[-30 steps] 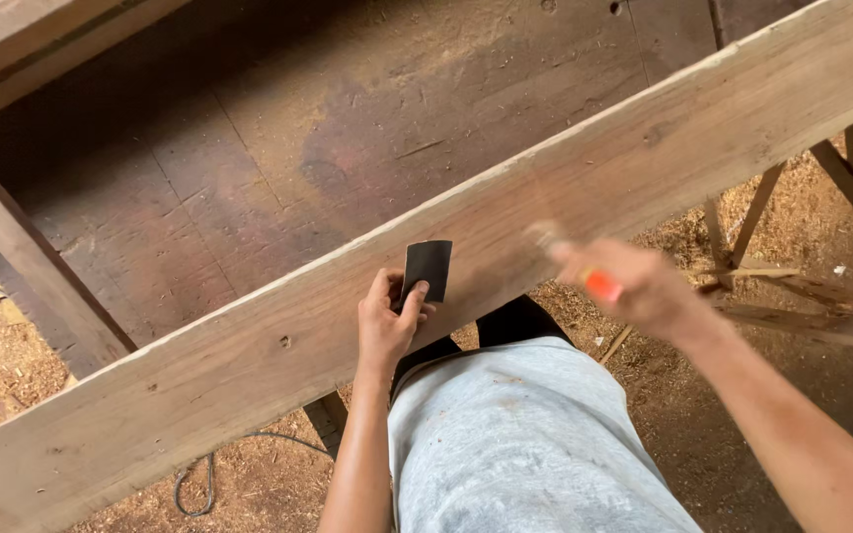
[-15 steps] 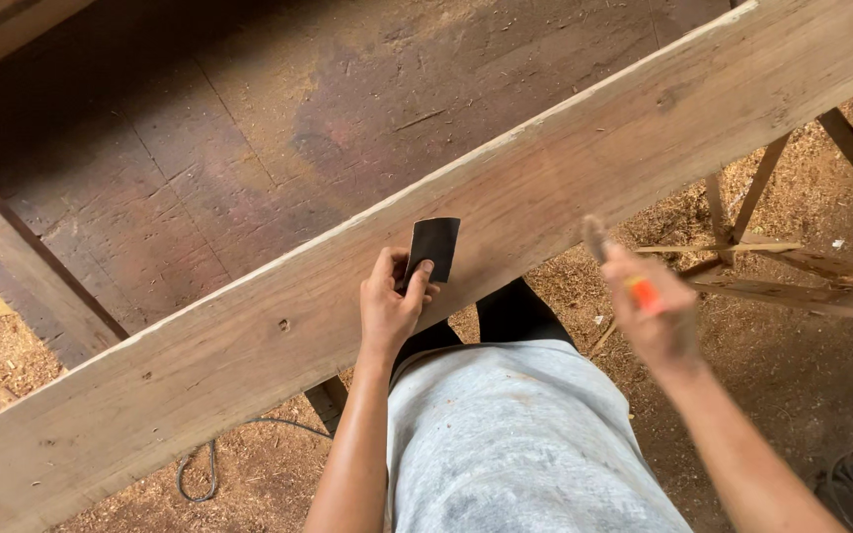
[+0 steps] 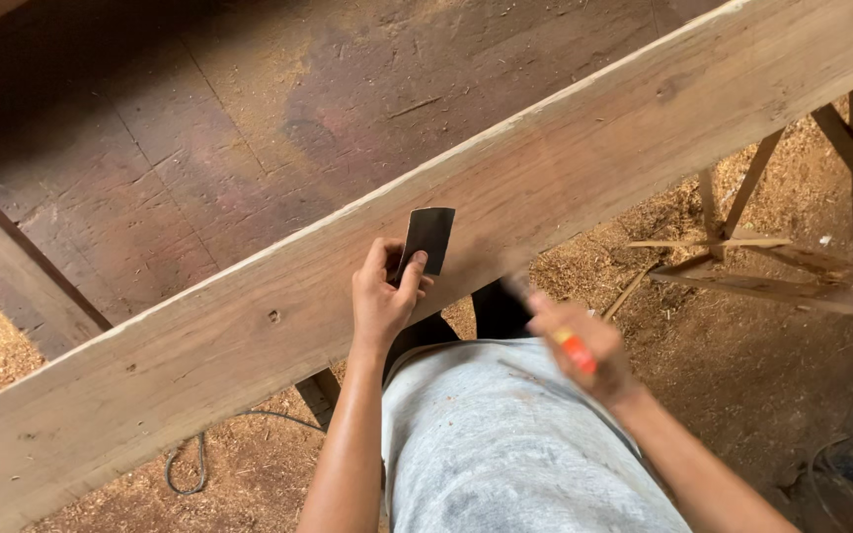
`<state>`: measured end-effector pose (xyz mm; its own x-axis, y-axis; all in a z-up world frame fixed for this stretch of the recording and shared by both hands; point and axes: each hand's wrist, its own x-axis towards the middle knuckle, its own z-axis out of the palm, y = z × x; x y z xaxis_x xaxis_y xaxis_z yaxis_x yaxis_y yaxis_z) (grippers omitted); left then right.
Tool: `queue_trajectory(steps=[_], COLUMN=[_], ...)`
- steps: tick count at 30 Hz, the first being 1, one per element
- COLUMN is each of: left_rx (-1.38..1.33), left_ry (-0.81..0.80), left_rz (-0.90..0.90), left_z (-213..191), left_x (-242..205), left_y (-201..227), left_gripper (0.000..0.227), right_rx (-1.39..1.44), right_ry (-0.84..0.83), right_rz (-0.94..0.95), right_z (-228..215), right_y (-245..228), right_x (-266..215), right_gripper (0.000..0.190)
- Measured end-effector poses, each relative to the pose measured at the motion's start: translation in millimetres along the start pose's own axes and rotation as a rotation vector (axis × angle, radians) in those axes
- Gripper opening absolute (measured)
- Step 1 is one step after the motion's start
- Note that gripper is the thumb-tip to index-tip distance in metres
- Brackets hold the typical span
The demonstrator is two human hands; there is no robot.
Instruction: The person marks a wooden plank with a marker, sands the surface using a small piece of sandpaper, and brushes away the dust with a brush.
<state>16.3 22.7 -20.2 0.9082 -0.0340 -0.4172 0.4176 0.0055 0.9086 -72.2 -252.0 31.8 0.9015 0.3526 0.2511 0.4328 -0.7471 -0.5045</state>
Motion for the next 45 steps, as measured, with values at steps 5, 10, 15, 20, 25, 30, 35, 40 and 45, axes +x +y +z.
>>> queue_trajectory(steps=[5, 10, 15, 20, 25, 30, 35, 40, 45], left_rx=[-0.050, -0.002, -0.033, 0.032, 0.158, 0.219, 0.255, 0.218, 0.219], left_ry=[0.033, 0.120, 0.261, 0.365, 0.426, 0.402, 0.307, 0.343, 0.394], left_rz=[0.020, 0.072, 0.096, 0.057, 0.040, 0.118, 0.128, 0.098, 0.147], left_z=[-0.1, 4.5, 9.9, 19.0, 21.6, 17.1, 29.8, 34.7, 30.4], left_x=[-2.6, -8.8, -15.0, -23.9, -28.3, -27.2, -28.7, -27.7, -33.7], left_y=[-1.9, -4.2, -7.1, -8.8, -6.2, 7.9, 21.9, 25.3, 18.2], left_gripper=[0.016, 0.017, 0.018, 0.018, 0.019, 0.017, 0.017, 0.016, 0.017], right_rx=[0.164, -0.049, 0.256, -0.135, 0.262, 0.289, 0.168, 0.291, 0.078], right_ry=[-0.035, 0.030, -0.184, 0.161, -0.206, -0.047, -0.243, -0.407, -0.537], right_rz=[0.113, 0.130, -0.116, 0.033, -0.155, 0.049, 0.033, 0.061, 0.231], right_z=[-11.0, -7.4, -8.0, -28.7, -9.3, -35.6, 22.3, 43.0, 29.1], right_y=[2.8, 21.8, 23.4, 61.9, 23.7, 49.5, 48.0, 13.9, 29.7], right_x=[26.6, 54.3, 81.8, 138.7, 162.2, 211.6, 236.2, 267.1, 285.8], right_gripper=[0.021, 0.025, 0.025, 0.019, 0.012, 0.027, 0.024, 0.028, 0.038])
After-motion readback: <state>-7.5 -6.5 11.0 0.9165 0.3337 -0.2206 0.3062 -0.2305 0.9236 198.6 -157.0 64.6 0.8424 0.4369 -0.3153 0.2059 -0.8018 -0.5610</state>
